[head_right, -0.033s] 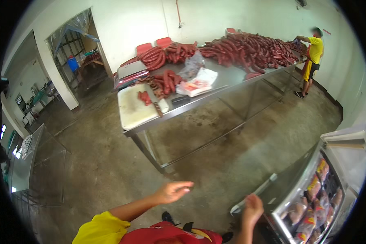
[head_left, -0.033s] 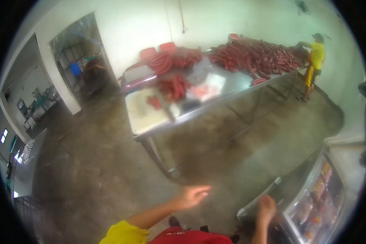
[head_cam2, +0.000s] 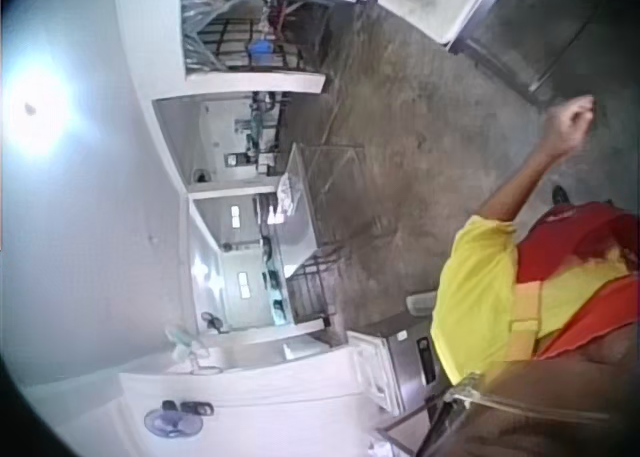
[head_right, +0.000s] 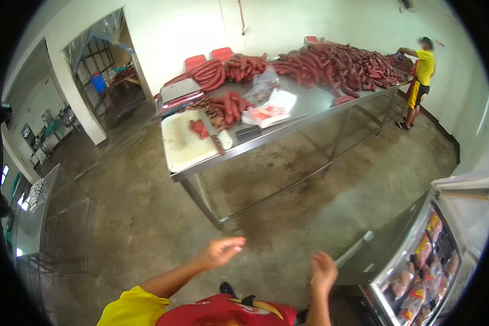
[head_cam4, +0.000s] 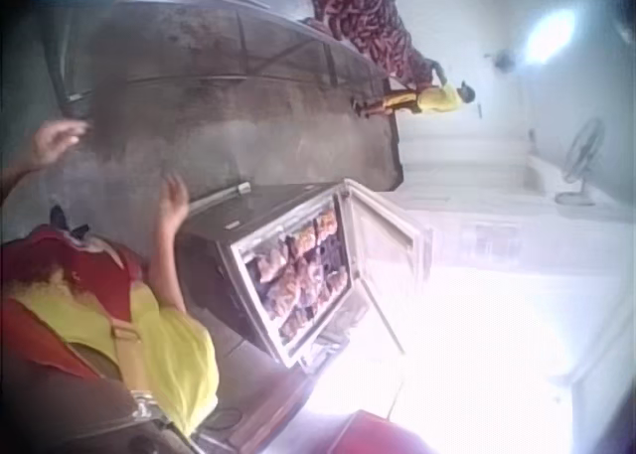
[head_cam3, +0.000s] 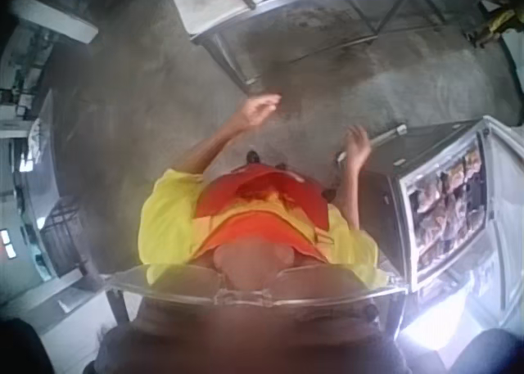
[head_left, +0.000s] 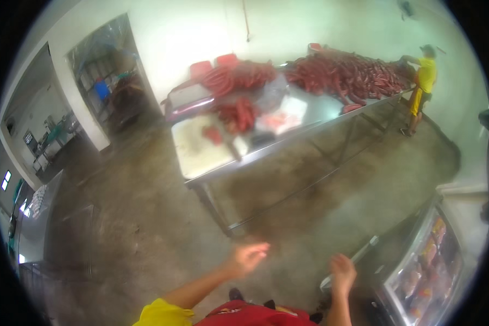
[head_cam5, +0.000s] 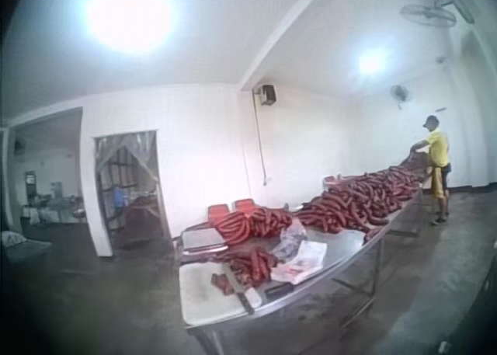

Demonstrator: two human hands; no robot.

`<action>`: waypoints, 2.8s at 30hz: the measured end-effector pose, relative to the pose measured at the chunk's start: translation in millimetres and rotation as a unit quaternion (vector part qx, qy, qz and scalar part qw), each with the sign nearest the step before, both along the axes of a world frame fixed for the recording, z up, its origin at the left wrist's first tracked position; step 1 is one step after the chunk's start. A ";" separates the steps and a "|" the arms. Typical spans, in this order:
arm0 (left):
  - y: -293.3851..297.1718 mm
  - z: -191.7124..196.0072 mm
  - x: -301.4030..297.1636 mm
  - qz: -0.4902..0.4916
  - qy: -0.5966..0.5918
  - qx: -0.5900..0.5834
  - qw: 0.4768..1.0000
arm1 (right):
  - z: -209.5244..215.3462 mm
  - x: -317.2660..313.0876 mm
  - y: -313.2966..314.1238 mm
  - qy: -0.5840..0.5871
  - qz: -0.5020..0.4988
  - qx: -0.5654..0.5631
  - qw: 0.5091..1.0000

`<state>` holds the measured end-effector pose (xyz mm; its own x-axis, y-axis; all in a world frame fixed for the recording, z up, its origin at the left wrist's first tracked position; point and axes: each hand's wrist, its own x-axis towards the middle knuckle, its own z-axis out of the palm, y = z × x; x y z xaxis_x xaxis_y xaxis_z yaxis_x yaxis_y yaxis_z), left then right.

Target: The person cuts long red sausages into smaller pieces on a white cutting board using a knife. The person places the cut pieces into clear plastic bags and sets the bags aside on a nearby freezer.

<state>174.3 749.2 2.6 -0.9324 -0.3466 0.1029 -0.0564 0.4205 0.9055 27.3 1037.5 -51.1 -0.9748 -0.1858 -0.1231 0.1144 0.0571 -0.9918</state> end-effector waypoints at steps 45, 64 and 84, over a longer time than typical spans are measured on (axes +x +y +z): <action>-537.4 16.6 -211.8 0.010 -0.161 -0.394 0.905 | 108.2 -91.8 -508.5 0.018 0.105 0.286 0.952; -623.4 17.3 -204.9 0.242 -0.163 -0.302 0.907 | 104.1 -71.5 -511.9 -0.025 0.215 0.288 0.933; -940.2 88.9 -311.8 0.072 -0.206 -0.274 0.937 | 99.4 -13.4 -619.9 -0.166 0.073 0.256 0.950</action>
